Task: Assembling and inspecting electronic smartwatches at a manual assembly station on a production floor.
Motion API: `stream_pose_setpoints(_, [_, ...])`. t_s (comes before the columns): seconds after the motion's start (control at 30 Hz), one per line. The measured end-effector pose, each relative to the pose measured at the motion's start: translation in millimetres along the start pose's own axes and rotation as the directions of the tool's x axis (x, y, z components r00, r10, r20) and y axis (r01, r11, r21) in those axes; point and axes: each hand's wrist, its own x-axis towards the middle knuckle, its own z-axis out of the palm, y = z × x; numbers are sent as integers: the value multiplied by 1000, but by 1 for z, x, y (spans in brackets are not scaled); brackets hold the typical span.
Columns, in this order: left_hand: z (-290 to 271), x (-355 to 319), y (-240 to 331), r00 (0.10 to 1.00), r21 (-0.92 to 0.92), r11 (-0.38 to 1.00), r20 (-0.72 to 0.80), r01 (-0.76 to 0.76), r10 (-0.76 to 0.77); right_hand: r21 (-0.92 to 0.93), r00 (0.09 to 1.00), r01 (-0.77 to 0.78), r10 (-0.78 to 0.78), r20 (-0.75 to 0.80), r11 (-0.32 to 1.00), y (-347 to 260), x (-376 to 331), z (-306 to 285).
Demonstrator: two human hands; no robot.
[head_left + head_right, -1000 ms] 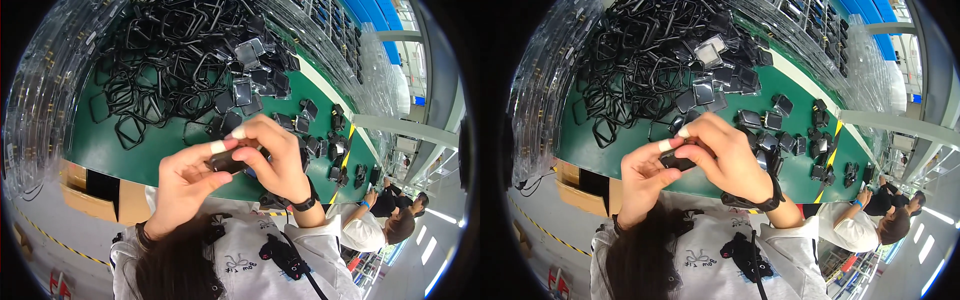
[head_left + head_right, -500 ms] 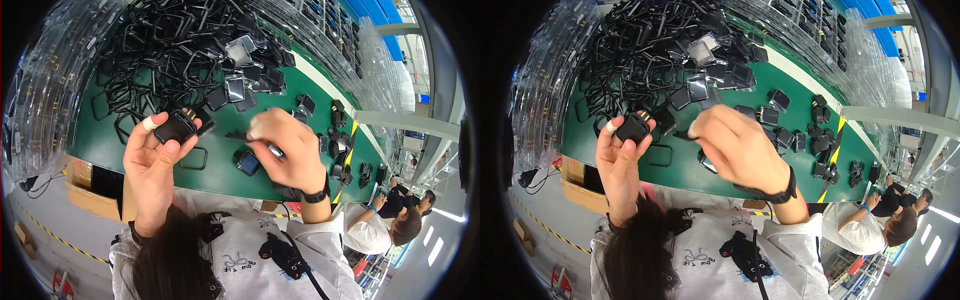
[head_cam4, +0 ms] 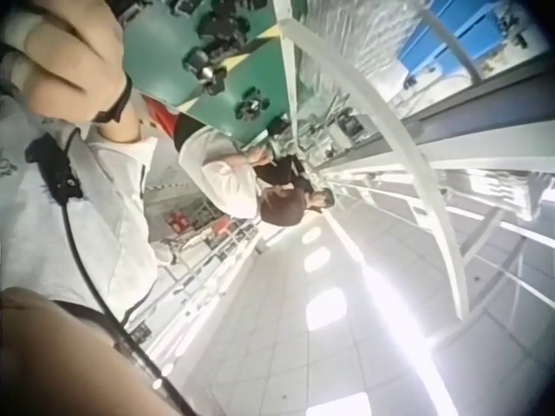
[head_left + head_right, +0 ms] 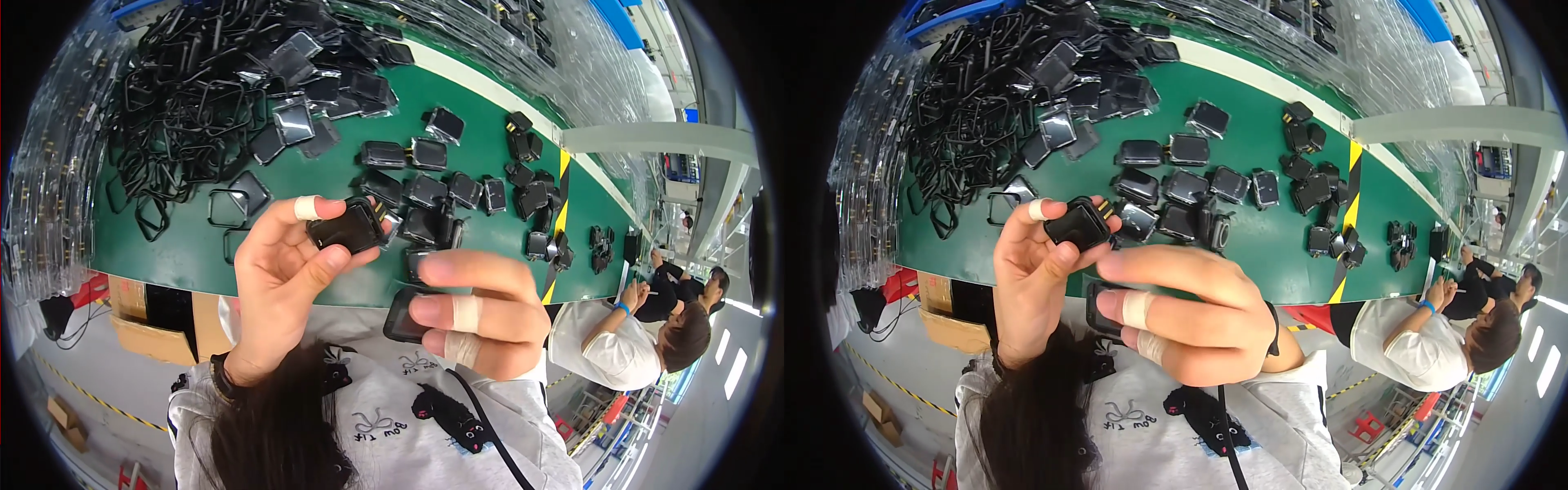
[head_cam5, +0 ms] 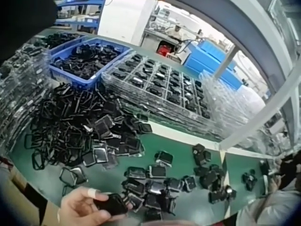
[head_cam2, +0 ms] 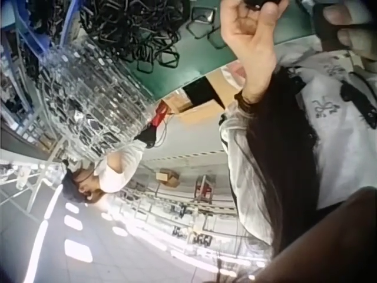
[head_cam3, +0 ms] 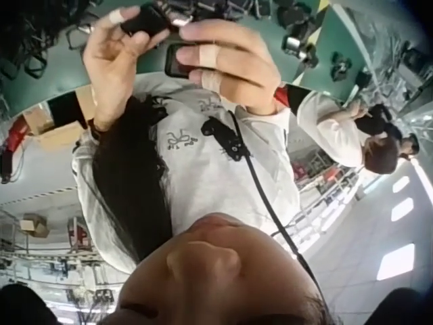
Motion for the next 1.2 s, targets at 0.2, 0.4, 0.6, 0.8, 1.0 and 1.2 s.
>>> stream_pose_setpoints(0.2, [15,2,-9,998,19,1000,65,21,-22,-134,987,-40,18,-163,990,-5,-18,-5])
stream_pose_setpoints(0.4, [26,3,-15,991,95,994,115,62,-72,-160,983,-142,121,-136,977,-13,-28,-19])
stream_pose_setpoints(0.6, [30,4,-24,974,156,984,194,89,-119,294,600,-747,795,-89,596,-20,-31,-18])
stream_pose_setpoints(0.8, [35,1,-28,960,234,964,220,122,-175,245,599,-760,795,-95,602,-8,-44,-18])
stream_pose_setpoints(1.0, [42,1,-26,960,222,963,198,150,-195,310,551,-771,827,-112,556,-4,-57,-14])
stream_pose_setpoints(1.2, [36,0,-26,956,271,950,203,152,-211,273,613,-740,783,-102,615,0,-57,-16])
